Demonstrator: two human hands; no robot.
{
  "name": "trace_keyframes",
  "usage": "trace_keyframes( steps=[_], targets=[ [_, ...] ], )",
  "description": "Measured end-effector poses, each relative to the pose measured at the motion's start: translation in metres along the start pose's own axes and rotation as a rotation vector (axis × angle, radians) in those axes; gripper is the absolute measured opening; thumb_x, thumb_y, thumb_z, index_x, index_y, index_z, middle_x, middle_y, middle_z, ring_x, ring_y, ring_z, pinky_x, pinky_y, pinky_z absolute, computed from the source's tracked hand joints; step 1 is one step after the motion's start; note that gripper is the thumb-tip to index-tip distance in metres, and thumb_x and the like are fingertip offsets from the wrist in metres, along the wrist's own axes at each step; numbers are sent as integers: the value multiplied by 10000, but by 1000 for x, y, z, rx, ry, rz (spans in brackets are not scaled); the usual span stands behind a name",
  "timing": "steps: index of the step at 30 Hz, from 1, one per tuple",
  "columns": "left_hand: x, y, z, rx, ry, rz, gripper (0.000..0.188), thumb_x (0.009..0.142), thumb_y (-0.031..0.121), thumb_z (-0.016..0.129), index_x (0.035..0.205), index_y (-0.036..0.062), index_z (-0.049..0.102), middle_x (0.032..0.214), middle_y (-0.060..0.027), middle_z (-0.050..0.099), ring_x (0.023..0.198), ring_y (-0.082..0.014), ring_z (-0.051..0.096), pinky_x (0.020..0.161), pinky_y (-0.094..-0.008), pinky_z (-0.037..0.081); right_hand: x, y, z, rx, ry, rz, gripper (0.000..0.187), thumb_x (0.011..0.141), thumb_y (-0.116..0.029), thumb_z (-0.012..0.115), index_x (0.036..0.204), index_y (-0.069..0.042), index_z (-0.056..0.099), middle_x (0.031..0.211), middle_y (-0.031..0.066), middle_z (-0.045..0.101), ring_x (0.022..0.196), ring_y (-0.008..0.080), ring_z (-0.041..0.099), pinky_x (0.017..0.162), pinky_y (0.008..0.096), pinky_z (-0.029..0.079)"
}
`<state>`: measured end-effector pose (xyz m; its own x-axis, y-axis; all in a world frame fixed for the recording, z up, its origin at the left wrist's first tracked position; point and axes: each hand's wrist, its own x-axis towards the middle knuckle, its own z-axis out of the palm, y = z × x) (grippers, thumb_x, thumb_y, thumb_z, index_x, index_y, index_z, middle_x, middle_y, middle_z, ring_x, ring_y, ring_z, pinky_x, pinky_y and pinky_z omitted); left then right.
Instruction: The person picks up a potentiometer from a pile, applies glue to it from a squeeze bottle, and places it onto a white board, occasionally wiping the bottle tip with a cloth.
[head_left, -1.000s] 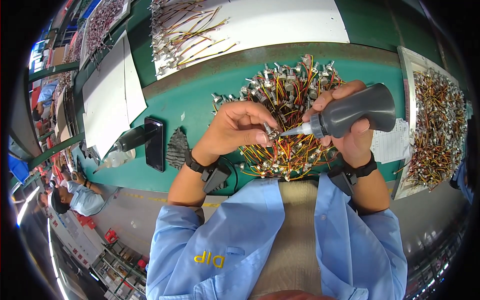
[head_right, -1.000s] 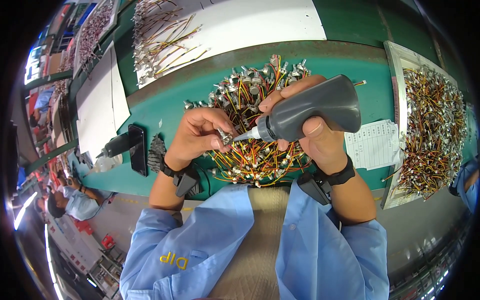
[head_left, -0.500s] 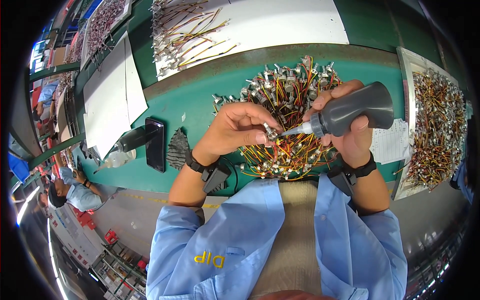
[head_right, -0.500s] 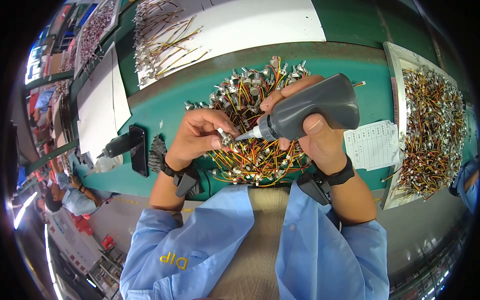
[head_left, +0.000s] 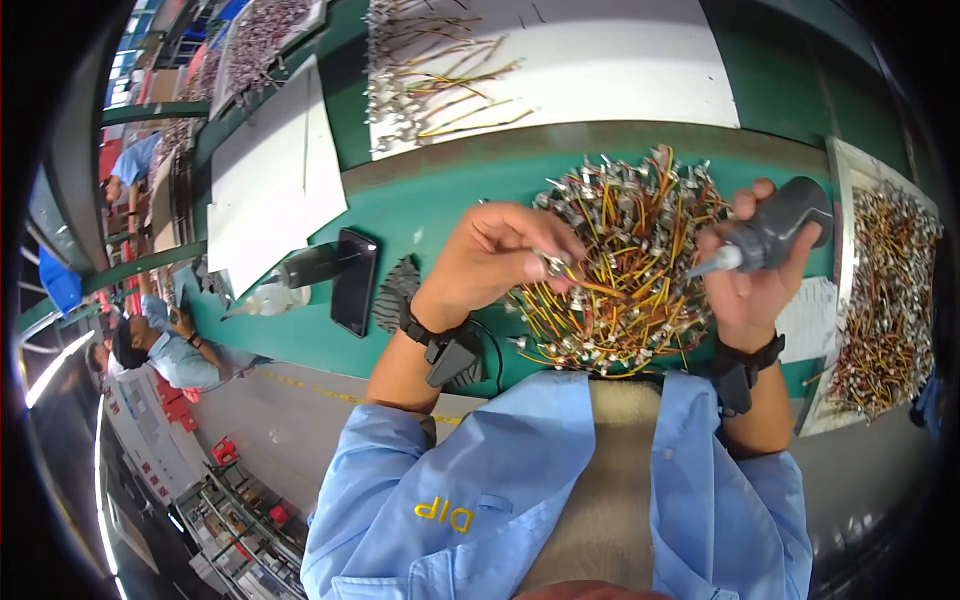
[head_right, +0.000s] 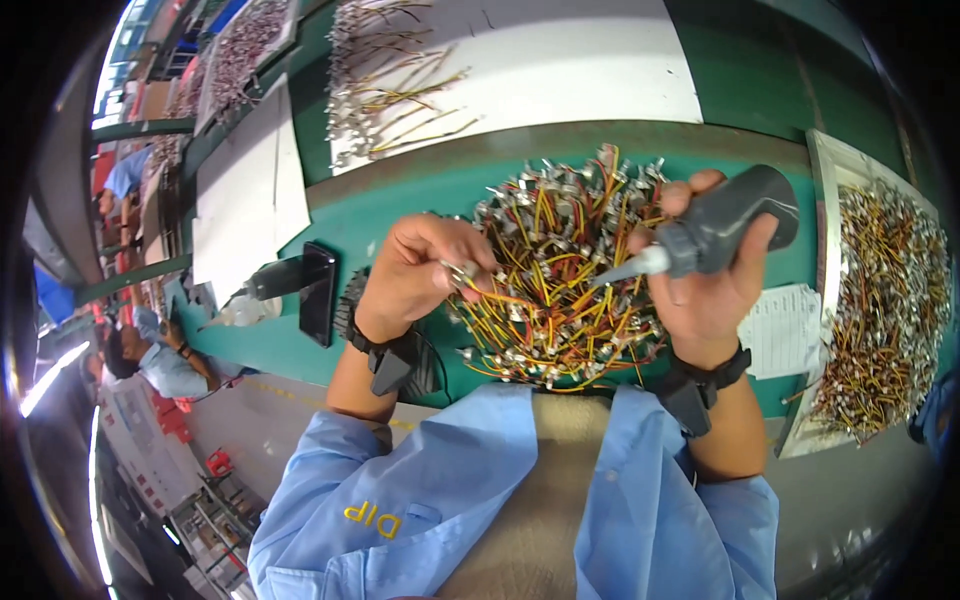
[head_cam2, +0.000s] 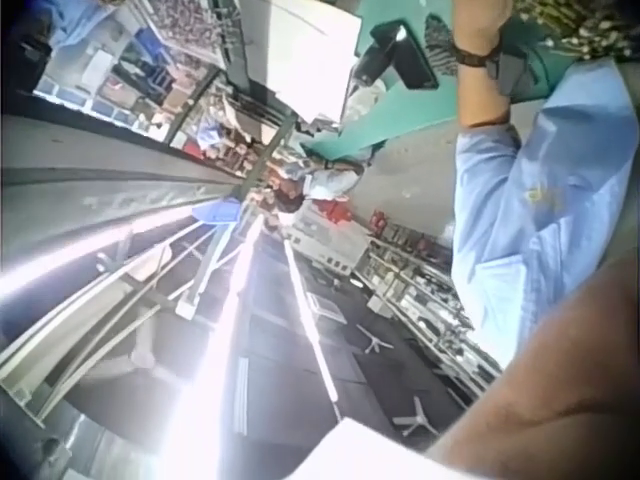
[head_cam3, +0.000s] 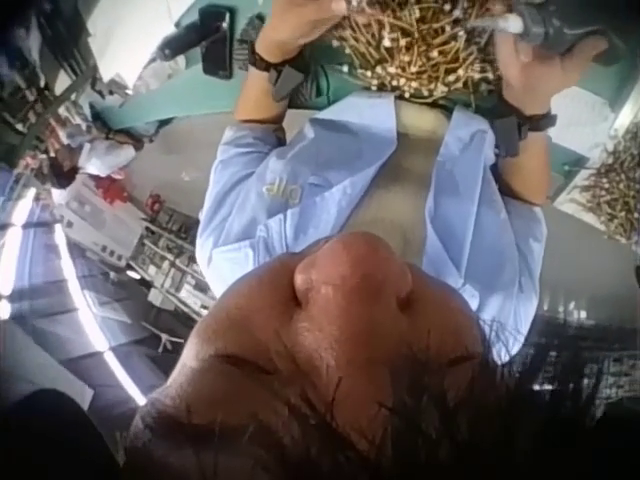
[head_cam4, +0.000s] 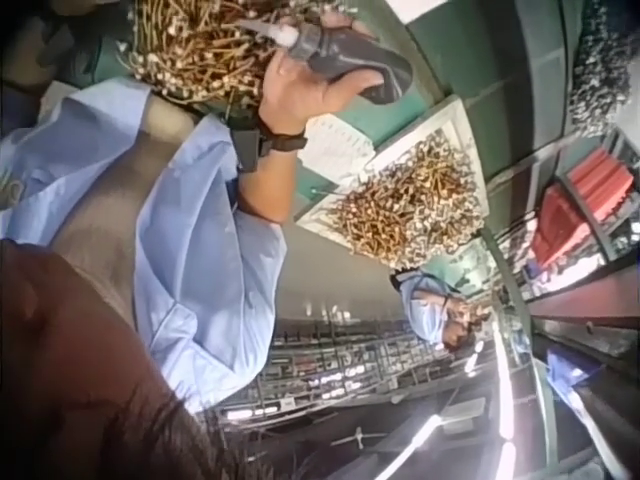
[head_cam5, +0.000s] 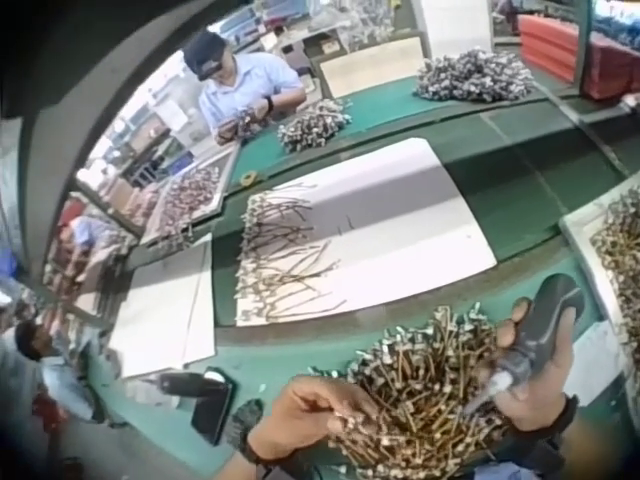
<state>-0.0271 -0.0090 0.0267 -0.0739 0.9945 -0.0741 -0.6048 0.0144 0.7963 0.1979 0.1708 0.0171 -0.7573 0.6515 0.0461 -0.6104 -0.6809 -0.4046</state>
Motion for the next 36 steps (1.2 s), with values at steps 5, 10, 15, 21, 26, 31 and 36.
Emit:
trace_keyframes(
  steps=[5, 10, 15, 21, 26, 31, 36],
  targets=[
    [-3, 51, -34, 33, 369, 176, 135, 917, 36, 575, 1038, -1, 622, 959, -142, 650, 929, -239, 667, 765, -284, 566, 3, -5, -4, 89, 30, -27, 518, 966, -498, 452, 1216, -45, 423, 1102, 90, 556, 415, 100, 460, 816, 364, 483],
    [20, 103, -110, 313, 727, 201, 178, 928, 91, 585, 1065, -21, 608, 976, -106, 653, 871, -195, 663, 752, -258, 555, 3, -5, -1, 80, 29, -23, 509, 973, -491, 439, 1212, -42, 427, 1102, 91, 552, 422, 101, 458, 824, 367, 485],
    [46, 118, -154, 535, 746, 155, 219, 903, 142, 645, 1052, -19, 644, 954, -62, 668, 843, -156, 649, 709, -232, 515, 2, -3, -2, 62, 31, -15, 505, 976, -488, 434, 1211, -41, 429, 1102, 92, 544, 427, 102, 453, 841, 372, 486],
    [57, 111, -198, 1205, 761, 212, 225, 831, 191, 734, 922, -13, 710, 826, -33, 680, 735, -129, 606, 667, -240, 460, 4, -3, -3, 40, 53, -6, 498, 978, -477, 436, 1210, -36, 434, 1102, 102, 544, 430, 105, 446, 865, 382, 499],
    [55, 108, -205, 1467, 683, 318, 194, 851, 189, 713, 928, 11, 717, 819, -33, 677, 735, -98, 576, 693, -236, 449, 4, -3, -3, 59, 46, 10, 502, 975, -478, 442, 1208, -33, 436, 1105, 106, 546, 435, 105, 450, 867, 388, 508],
    [57, 110, -201, 1640, 656, 310, 204, 838, 199, 722, 926, 15, 720, 797, -40, 675, 721, -97, 574, 669, -244, 452, 4, -4, -2, 63, 49, 9, 503, 974, -482, 444, 1207, -36, 436, 1097, 104, 549, 438, 103, 453, 859, 387, 511],
    [49, 113, -196, 1556, 808, 304, 214, 823, 199, 730, 926, 11, 719, 787, -39, 678, 709, -98, 579, 653, -242, 452, 3, -5, -2, 71, 19, 2, 504, 972, -485, 446, 1211, -41, 436, 1092, 99, 558, 436, 96, 450, 858, 383, 508]
  ],
)
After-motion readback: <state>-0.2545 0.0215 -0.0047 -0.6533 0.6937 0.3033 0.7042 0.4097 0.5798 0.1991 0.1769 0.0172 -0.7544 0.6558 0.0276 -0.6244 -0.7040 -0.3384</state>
